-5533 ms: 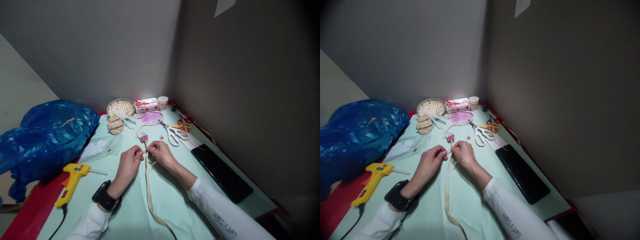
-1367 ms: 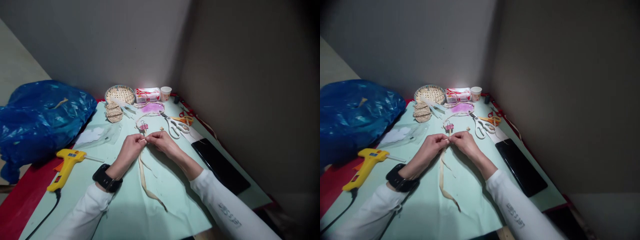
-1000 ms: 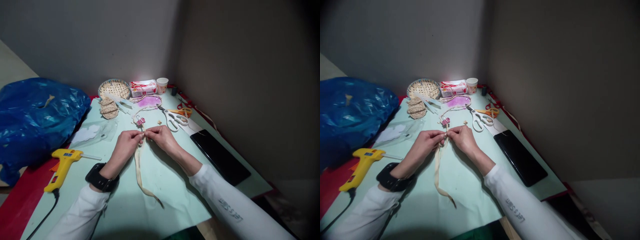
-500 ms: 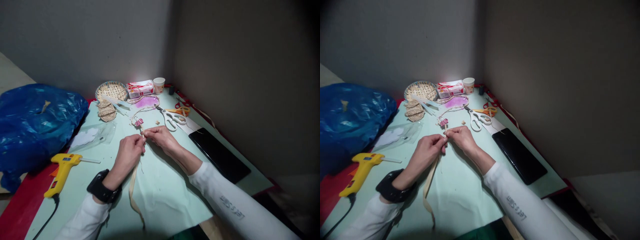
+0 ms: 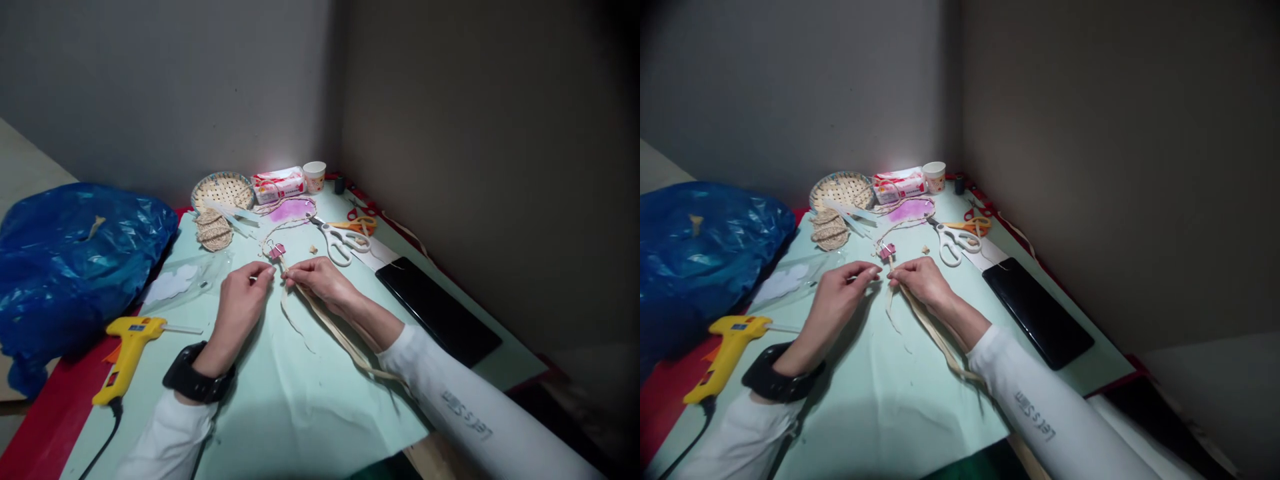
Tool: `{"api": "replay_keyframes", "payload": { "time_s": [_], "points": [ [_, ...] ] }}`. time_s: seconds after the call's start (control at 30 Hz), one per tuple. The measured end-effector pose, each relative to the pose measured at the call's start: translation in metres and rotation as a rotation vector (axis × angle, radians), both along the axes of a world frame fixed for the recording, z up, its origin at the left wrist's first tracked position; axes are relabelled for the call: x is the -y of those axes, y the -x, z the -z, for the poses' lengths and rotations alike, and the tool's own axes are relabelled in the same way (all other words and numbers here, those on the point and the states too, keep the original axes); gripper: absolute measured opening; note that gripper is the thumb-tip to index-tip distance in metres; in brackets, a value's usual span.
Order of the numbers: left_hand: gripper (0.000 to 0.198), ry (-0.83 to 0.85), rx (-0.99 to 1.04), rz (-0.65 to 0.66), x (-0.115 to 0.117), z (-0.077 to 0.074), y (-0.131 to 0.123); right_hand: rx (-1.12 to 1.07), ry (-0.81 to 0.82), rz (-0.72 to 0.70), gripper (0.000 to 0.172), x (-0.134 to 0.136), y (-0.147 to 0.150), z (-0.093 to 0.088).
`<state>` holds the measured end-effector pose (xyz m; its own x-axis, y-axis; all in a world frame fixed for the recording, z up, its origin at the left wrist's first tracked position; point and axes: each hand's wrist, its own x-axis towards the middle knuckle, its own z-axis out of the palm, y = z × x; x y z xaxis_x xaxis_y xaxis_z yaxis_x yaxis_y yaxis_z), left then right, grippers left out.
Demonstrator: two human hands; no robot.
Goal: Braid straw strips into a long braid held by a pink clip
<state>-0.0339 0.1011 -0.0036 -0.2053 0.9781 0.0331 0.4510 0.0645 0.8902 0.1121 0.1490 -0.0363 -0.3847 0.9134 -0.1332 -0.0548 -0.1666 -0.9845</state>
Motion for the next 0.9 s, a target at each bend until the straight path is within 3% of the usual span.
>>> {"api": "replay_keyframes", "payload": {
  "time_s": [0.1, 0.27, 0.67, 0.9],
  "points": [
    [0.019, 0.237, 0.360, 0.166, -0.005, 0.009, -0.001, -0.019, 0.000, -0.037, 0.018, 0.000, 0.000, 0.001],
    [0.018, 0.288, 0.501, 0.227, -0.007, 0.015, -0.006, 0.001, -0.106, -0.077, 0.020, 0.000, -0.001, 0.002],
    [0.011, 0.315, 0.429, 0.180, -0.010, 0.014, 0.005, 0.350, -0.399, -0.007, 0.014, 0.007, -0.002, 0.007],
    [0.008, 0.292, 0.478, 0.159, -0.006, 0.015, -0.002, 0.370, -0.412, -0.063, 0.006, 0.005, -0.006, 0.001]
  ]
}}
